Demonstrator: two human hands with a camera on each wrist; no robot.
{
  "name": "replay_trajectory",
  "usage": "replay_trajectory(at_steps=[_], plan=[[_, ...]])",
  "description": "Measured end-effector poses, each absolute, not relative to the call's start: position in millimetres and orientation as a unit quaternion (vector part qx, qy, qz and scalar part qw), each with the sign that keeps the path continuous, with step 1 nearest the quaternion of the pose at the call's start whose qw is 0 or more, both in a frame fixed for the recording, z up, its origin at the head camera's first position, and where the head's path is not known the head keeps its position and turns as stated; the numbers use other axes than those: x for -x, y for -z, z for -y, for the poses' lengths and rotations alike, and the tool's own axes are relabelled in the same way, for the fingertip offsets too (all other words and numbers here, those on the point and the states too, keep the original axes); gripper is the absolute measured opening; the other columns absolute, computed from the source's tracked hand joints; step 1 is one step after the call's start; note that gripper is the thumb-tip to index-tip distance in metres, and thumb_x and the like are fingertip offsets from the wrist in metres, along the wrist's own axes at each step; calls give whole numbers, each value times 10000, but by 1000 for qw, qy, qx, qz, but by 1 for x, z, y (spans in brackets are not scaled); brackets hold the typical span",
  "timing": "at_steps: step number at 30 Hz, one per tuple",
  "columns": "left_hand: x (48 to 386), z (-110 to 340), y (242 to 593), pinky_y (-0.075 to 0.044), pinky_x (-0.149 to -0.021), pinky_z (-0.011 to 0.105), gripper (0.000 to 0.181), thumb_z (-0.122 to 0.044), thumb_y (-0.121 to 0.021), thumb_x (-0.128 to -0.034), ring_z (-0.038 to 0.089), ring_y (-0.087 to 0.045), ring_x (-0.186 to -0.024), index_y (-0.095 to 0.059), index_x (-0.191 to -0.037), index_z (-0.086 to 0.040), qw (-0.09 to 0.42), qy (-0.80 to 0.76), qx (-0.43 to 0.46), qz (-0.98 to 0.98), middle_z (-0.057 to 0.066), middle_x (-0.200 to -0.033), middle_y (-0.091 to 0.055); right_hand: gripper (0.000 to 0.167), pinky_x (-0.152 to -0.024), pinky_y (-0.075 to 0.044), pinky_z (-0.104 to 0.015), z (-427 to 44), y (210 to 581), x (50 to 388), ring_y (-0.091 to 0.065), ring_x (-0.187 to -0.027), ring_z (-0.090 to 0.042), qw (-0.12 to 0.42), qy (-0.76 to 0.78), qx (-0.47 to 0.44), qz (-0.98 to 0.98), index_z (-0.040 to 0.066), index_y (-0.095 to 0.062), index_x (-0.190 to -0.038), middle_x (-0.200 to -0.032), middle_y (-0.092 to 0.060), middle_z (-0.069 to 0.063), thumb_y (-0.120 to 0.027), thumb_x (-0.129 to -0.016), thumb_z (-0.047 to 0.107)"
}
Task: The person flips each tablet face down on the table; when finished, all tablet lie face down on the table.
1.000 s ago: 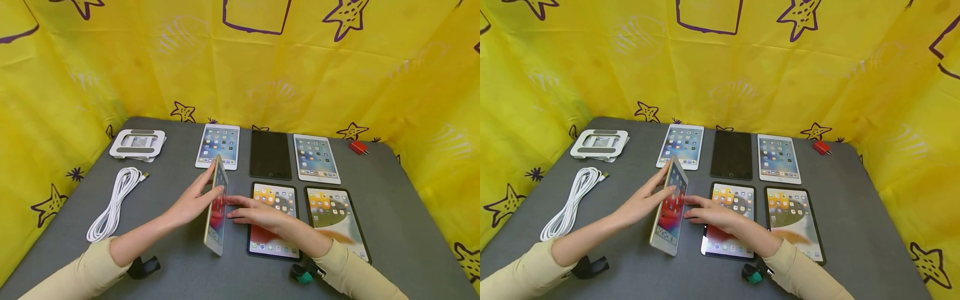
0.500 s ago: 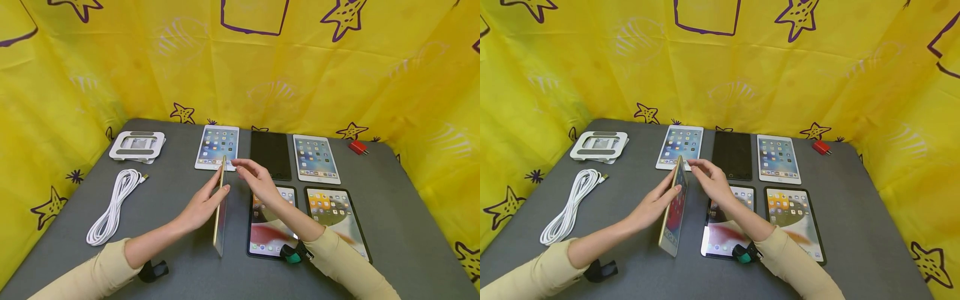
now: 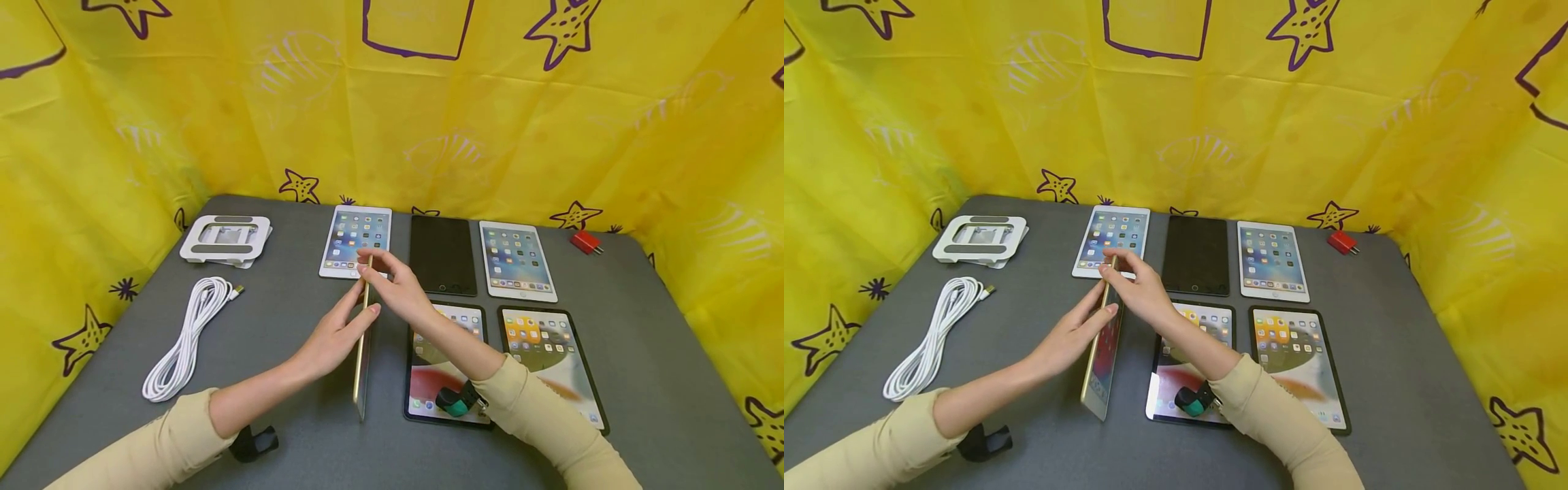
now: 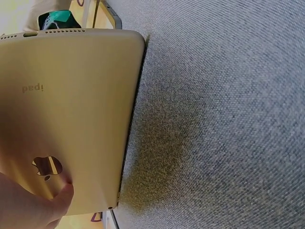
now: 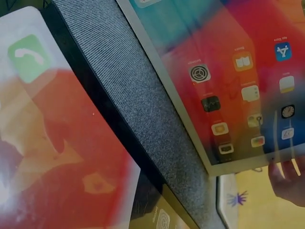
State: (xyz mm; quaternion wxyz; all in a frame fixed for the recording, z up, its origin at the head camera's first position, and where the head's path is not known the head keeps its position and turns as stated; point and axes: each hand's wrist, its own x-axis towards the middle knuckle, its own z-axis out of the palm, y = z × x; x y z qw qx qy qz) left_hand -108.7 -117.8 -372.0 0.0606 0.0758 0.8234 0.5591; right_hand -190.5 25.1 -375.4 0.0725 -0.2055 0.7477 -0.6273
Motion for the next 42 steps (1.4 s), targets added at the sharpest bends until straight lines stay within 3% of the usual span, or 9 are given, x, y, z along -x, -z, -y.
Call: replay_trajectory(at_steps=[6,9,12,16,19,25,37,42], plan=[[105,116,376,-315,-1094,526,686,-370,-517,-1004,275,-313,-1405,-180,-1571,-179,43,-571,-76,-816,53,-1570,-278,318,-985,-428,-421,-28,377,192,-568,-1121,-166,94,629,203,-745,155,-610,-1274,-1215,-644,-52,-587,-977,267],[97,116,382,-296,-1107,524,706,-298,-509,-1012,256,-241,-1434,-102,-1577,-184,-15,-580,-106,-807,16,-1607,-146,336,-974,-430,-432,-30,377,192,-561,-1119,-162,105,624,196,-749,157,-611,-1269,-1216,-638,-11,-583,-976,320],[89,119,387,-238,-1129,531,706,-242,-489,-991,261,-156,-1452,-103,-1574,-143,-99,-552,-197,-804,42,-1623,-55,363,-966,-439,-424,-31,379,192,-561,-1129,-157,106,624,195,-749,133,-602,-1281,-1232,-632,-18,-571,-981,334],[86,125,390,-244,-1113,513,663,-404,-478,-961,329,-210,-1422,-340,-1494,-35,-182,-455,-345,-801,157,-1580,-213,366,-981,-438,-405,-32,379,193,-566,-1143,-151,105,628,200,-745,107,-594,-1283,-1249,-632,-36,-565,-984,317],[87,128,391,-300,-1105,460,629,-507,-472,-955,343,-294,-1390,-501,-1393,-57,-206,-404,-411,-791,146,-1514,-367,354,-986,-434,-413,-34,378,192,-563,-1145,-155,105,628,204,-744,119,-593,-1277,-1268,-623,-60,-558,-989,322],[90,131,392,-373,-1060,482,518,-496,-556,-911,328,-351,-1365,-604,-1284,-140,-215,-380,-443,-783,91,-1440,-478,375,-994,-432,-431,-36,378,193,-559,-1151,-189,113,623,211,-745,101,-586,-1279,-1284,-612,-92,-553,-992,339],[90,129,387,-433,-1010,477,482,-506,-518,-942,317,-321,-1385,-601,-1266,-159,-191,-352,-458,-793,54,-1439,-471,333,-815,-520,-343,-42,378,193,-524,-1146,-375,131,647,208,-722,124,-582,-1272,-1306,-584,-134,-538,-996,305],[91,127,386,-440,-1004,477,500,-522,-562,-910,322,-321,-1385,-613,-1238,-148,-194,-351,-469,-787,60,-1431,-478,321,-682,-468,-315,-43,379,190,-518,-793,-222,125,651,202,-721,123,-583,-1274,-1223,-615,-73,-533,-1000,284]])
